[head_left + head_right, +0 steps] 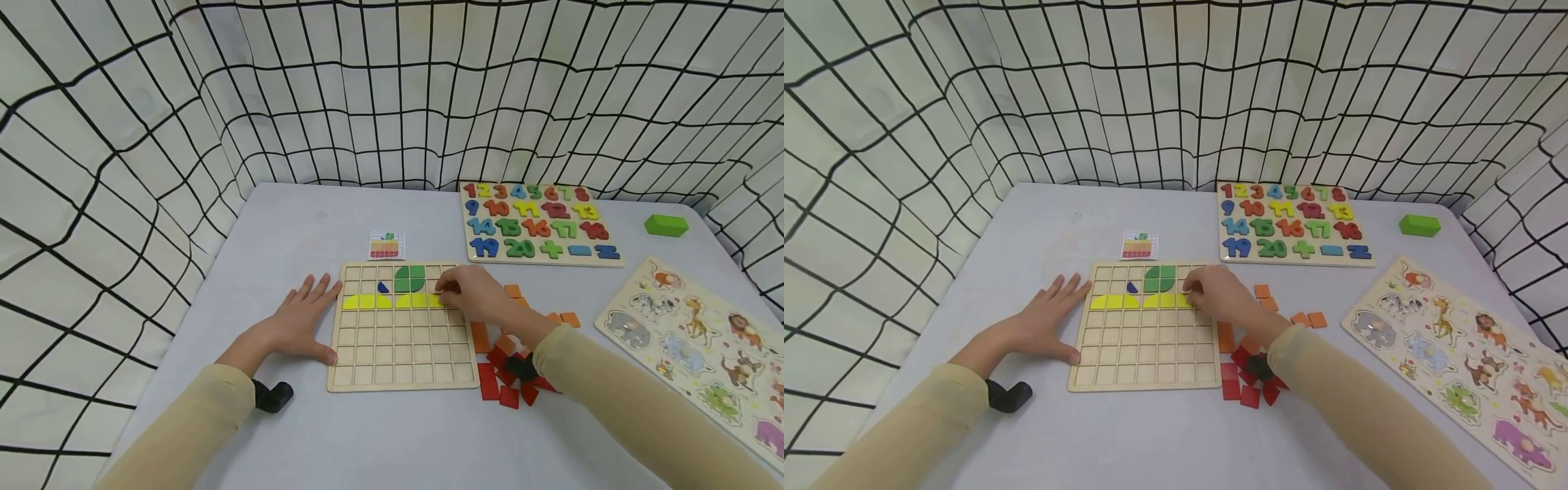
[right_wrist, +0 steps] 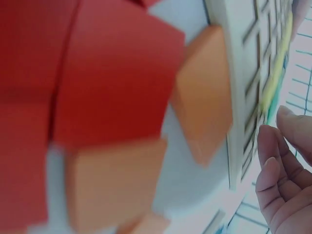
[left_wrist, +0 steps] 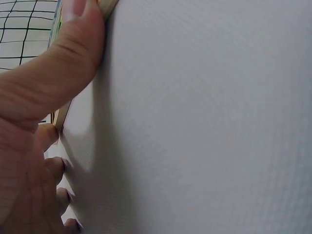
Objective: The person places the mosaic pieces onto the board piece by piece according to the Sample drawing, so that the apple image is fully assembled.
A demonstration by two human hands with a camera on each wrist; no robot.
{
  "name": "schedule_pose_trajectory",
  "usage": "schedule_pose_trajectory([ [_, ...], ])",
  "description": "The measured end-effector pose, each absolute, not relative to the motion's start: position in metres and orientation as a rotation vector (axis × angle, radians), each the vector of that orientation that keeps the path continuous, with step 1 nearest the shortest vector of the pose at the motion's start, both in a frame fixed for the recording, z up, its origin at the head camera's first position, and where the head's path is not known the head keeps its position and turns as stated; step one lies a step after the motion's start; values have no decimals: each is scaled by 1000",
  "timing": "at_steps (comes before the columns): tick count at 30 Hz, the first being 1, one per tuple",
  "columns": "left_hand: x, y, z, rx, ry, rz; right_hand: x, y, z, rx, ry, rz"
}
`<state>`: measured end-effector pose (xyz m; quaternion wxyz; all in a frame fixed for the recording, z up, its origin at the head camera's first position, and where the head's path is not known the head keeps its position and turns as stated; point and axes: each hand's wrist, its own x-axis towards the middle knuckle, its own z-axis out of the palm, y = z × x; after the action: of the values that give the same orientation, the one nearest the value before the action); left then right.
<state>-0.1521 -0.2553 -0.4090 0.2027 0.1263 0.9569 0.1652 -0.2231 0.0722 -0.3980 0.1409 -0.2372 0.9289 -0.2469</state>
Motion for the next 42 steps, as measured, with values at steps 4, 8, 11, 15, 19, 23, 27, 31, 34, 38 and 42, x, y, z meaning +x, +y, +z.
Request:
schedule_pose_trajectory([
  [4, -154, -255, -410, 353, 2677, 438, -226, 94, -389, -669, 2712, -713],
  [8, -155, -255, -407, 357, 2683, 412, -228, 122, -384, -611, 2720, -679],
  [11, -156, -256, -405, 364, 2681, 404, -225, 142, -384, -574, 2683, -641],
  [15, -157, -258, -406, 368, 2680, 406, -215, 161, -385, -592, 2617, -570],
  [19, -156, -258, -405, 368, 2674, 422, -207, 170, -388, -637, 2595, -546],
  [23, -155, -257, -406, 364, 2667, 442, -203, 172, -394, -668, 2614, -528],
  [27, -154, -257, -409, 364, 2660, 452, -200, 172, -398, -680, 2638, -523],
  [31, -155, -256, -412, 365, 2659, 445, -201, 171, -395, -658, 2643, -565],
  [34, -155, -256, -413, 361, 2659, 441, -204, 166, -391, -665, 2661, -608],
  [38, -154, -256, -412, 353, 2659, 445, -209, 146, -389, -726, 2675, -674],
  [42, -154, -256, -410, 350, 2655, 459, -210, 119, -389, -779, 2637, -728],
])
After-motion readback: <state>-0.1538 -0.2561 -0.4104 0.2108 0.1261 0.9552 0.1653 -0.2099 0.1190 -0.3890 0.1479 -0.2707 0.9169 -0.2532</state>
